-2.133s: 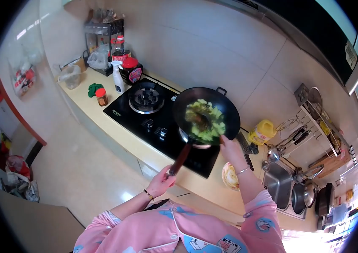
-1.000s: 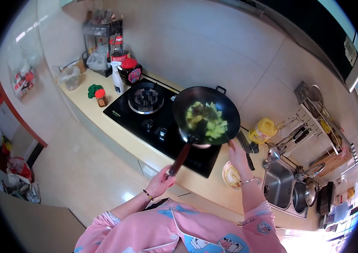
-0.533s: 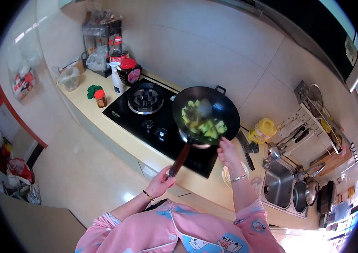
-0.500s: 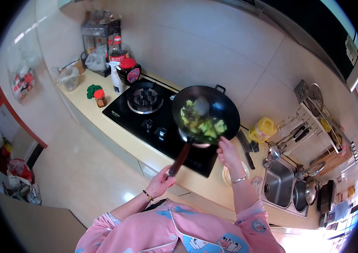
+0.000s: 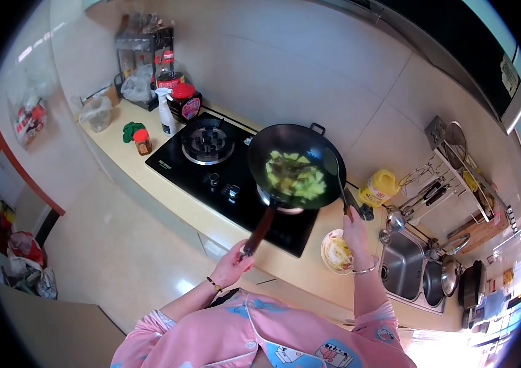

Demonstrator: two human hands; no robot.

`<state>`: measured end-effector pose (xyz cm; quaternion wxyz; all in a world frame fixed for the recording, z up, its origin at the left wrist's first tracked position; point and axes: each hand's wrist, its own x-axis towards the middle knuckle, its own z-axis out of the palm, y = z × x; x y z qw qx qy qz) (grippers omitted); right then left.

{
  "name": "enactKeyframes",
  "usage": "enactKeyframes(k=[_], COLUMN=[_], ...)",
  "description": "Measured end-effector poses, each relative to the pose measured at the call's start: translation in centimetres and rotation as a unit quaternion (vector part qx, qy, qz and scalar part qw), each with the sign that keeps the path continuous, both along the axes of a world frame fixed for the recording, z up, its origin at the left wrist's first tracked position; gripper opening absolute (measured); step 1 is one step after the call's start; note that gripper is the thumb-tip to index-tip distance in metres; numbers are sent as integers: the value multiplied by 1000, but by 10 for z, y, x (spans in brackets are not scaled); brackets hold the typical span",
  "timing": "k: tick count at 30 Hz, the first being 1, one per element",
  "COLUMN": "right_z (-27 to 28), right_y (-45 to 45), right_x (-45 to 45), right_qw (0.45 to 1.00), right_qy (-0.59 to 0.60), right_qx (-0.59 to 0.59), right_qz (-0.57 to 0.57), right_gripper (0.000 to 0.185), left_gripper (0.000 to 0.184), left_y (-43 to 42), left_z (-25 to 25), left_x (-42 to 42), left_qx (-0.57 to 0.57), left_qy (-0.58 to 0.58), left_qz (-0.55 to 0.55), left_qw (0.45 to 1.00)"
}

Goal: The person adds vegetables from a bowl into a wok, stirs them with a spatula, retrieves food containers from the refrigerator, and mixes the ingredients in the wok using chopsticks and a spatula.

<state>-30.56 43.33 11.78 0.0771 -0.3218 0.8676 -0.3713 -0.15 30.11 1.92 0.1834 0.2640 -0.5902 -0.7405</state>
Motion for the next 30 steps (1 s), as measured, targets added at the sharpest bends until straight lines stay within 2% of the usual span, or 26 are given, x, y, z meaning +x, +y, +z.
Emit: enactKeyframes(k=[2,3,4,6,7,8,9,10,12,13,15,19,21,23,26,30], right_z=[-22,-11,-5,0,-1,-1,3,12,70,90,113,79,35,14,11,7], right_y=[6,3,1,-3,0,9,23,33,54,62,72,47,16,-10,-40,-62], right_x=[-13,-1,11,25,23,21,19,21,49,60,73,58,30,10,-4,-12], right_qw=[999,988,989,964,986,986,996,979,963,962,912,896,897,906,937,958], right_qy=[54,-149,-149,-266,-163,-165,-15,137,158,159,260,268,298,319,279,243], right_qx=[-2,-10,-11,-21,7,7,21,34,180,181,272,318,297,255,204,138], right_qz=[9,-25,-25,-4,37,35,91,146,122,126,162,159,138,113,57,68], right_gripper=[43,41,41,41,43,43,43,44,41,41,35,34,35,37,38,40], left_gripper=[52,52,52,53,53,53,53,53,56,58,58,53,53,53,53,55], left_y=[1,0,0,-1,-1,-2,-2,-2,-1,0,0,1,1,1,1,2], left_z=[-1,-1,-1,-1,-1,-1,-2,-2,5,6,6,5,3,1,3,5], left_x=[1,1,1,0,1,1,2,1,1,2,2,1,1,1,1,1], left_qx=[0,-1,-2,-2,-1,-1,-3,-4,9,21,21,-4,-7,-10,4,6], left_qy=[0,3,6,10,14,12,6,0,-1,-2,-1,-6,0,5,17,2], left_qz=[1,-3,-6,-6,-7,-9,-10,-10,-8,-7,-3,3,2,1,-2,0], left_qw=[1000,1000,1000,1000,1000,1000,1000,1000,1000,1000,1000,1000,1000,1000,1000,1000])
